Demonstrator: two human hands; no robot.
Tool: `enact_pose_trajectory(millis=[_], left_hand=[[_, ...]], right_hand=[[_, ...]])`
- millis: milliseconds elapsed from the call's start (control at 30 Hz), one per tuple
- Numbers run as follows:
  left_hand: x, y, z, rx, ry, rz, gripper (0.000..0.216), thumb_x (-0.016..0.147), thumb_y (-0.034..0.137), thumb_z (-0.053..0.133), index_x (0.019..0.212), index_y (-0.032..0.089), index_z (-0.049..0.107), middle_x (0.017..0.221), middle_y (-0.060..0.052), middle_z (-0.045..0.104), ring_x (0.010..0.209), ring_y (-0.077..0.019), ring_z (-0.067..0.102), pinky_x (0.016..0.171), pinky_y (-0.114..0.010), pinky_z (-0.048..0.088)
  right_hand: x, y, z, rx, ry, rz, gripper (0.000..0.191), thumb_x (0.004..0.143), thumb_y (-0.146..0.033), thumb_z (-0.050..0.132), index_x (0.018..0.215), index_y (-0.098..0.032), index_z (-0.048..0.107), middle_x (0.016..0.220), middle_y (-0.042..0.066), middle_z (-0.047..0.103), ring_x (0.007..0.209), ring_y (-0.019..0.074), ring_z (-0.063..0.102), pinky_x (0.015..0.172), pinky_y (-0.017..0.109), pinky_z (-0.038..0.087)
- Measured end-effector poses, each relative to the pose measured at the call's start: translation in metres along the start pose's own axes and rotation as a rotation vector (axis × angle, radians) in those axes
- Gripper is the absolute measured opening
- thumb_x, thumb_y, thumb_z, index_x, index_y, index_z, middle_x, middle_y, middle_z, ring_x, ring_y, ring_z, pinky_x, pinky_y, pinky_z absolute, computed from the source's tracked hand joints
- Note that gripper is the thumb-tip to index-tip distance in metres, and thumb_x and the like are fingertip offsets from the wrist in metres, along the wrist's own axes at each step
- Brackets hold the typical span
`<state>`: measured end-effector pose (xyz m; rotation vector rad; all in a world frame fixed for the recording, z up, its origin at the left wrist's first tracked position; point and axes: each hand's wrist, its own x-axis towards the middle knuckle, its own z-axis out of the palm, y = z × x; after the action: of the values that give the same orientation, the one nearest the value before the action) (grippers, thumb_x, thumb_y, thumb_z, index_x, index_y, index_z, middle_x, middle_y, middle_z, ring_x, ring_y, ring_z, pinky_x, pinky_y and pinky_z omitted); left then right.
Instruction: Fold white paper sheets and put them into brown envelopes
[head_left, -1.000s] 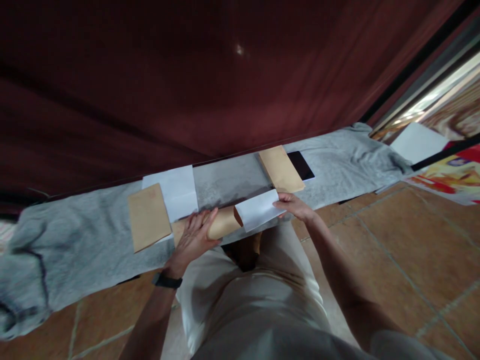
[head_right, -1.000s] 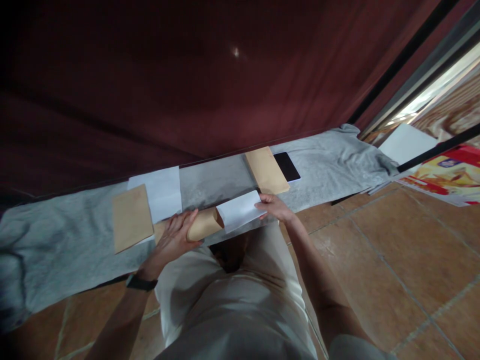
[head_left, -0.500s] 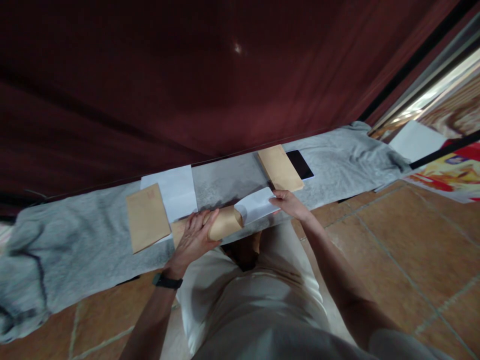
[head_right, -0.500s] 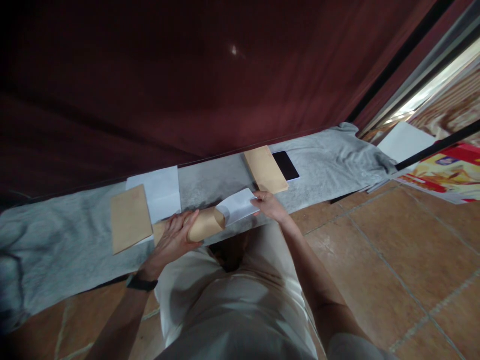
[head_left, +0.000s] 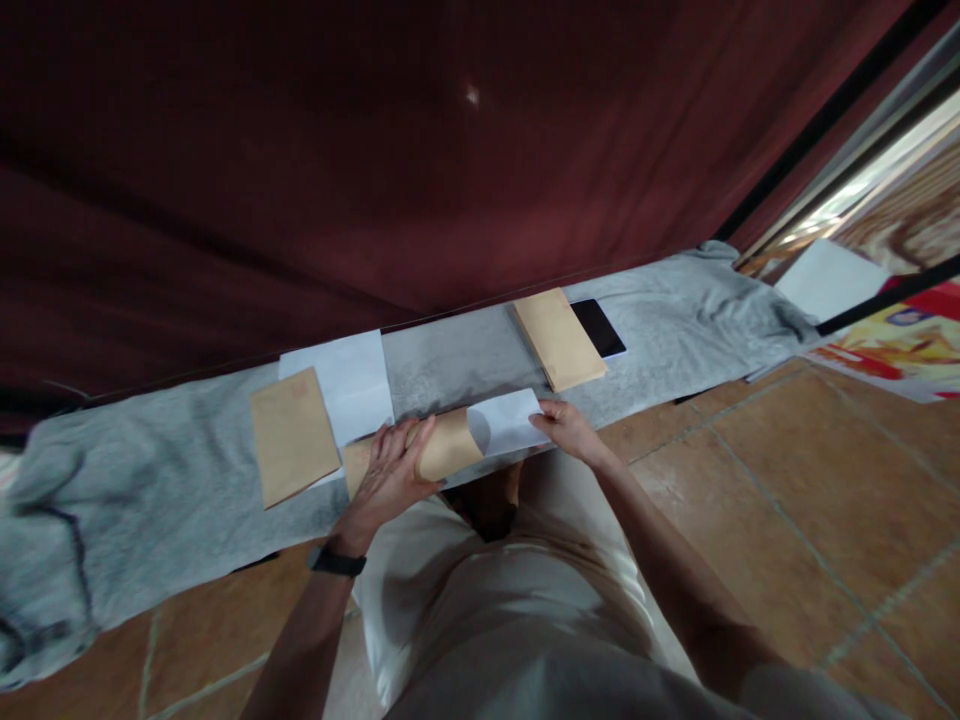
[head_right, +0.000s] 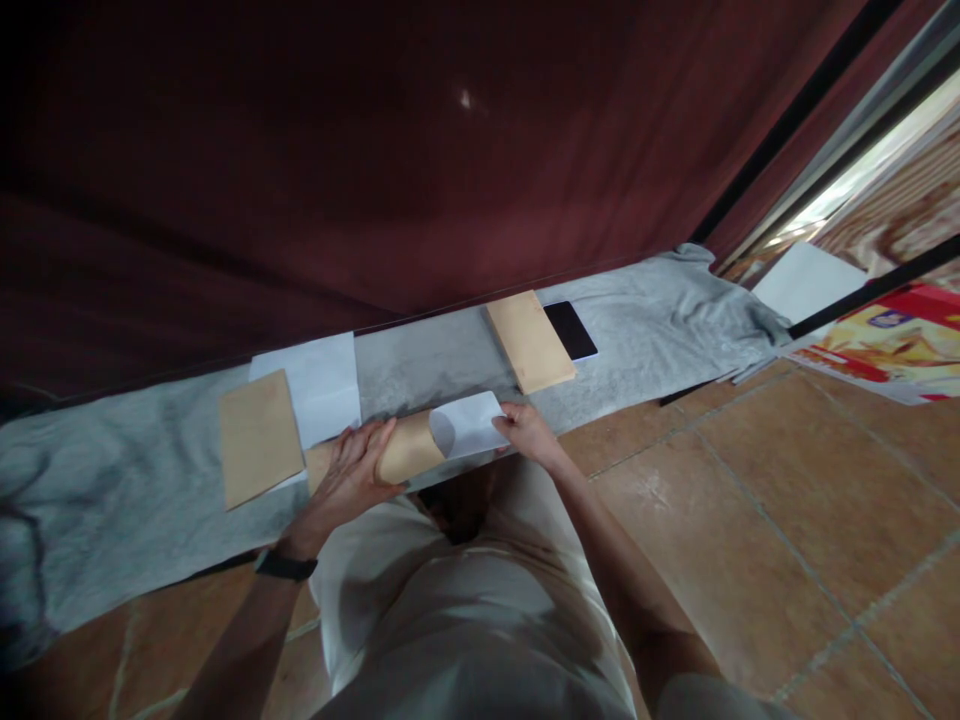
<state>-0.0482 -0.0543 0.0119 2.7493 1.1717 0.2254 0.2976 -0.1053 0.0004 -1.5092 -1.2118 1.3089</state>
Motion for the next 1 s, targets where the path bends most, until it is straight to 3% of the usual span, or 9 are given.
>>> enact_pose_trajectory(millis=[400, 733, 1000], left_hand=[[0.001, 0.002, 0.001, -0.02, 0.0, -0.002, 0.113, 0.075, 0.049, 0.079, 0.163, 0.02, 0.014, 0.151, -0.021, 0.046, 0.145, -0.0386, 0.04, 0.123, -0.062, 0.02], [0.001, 0.003, 0.005, -0.035, -0.015, -0.002, 0.115, 0.074, 0.048, 0.08, 0.163, 0.02, 0.014, 0.153, -0.021, 0.043, 0.147, -0.0389, 0.037, 0.124, -0.062, 0.016], [0.003, 0.005, 0.002, -0.058, -0.022, 0.004, 0.116, 0.073, 0.047, 0.079, 0.163, 0.022, 0.01, 0.15, -0.019, 0.046, 0.145, -0.0384, 0.039, 0.123, -0.062, 0.018]], right_hand=[[-0.006, 0.009, 0.023, -0.132, 0.101, -0.047, 0.023, 0.083, -0.044, 0.057, 0.074, -0.024, 0.064, 0.064, 0.0, 0.058, 0.062, 0.0177, 0.054, 0.06, 0.03, 0.043], [-0.022, -0.004, 0.018, -0.243, 0.118, -0.088, 0.027, 0.086, -0.041, 0.053, 0.07, -0.021, 0.06, 0.061, -0.001, 0.054, 0.06, 0.0148, 0.049, 0.058, 0.026, 0.035], [-0.021, -0.003, 0.036, -0.231, 0.096, -0.089, 0.026, 0.087, -0.037, 0.051, 0.07, -0.02, 0.062, 0.06, -0.003, 0.051, 0.058, 0.0132, 0.048, 0.057, 0.025, 0.035]])
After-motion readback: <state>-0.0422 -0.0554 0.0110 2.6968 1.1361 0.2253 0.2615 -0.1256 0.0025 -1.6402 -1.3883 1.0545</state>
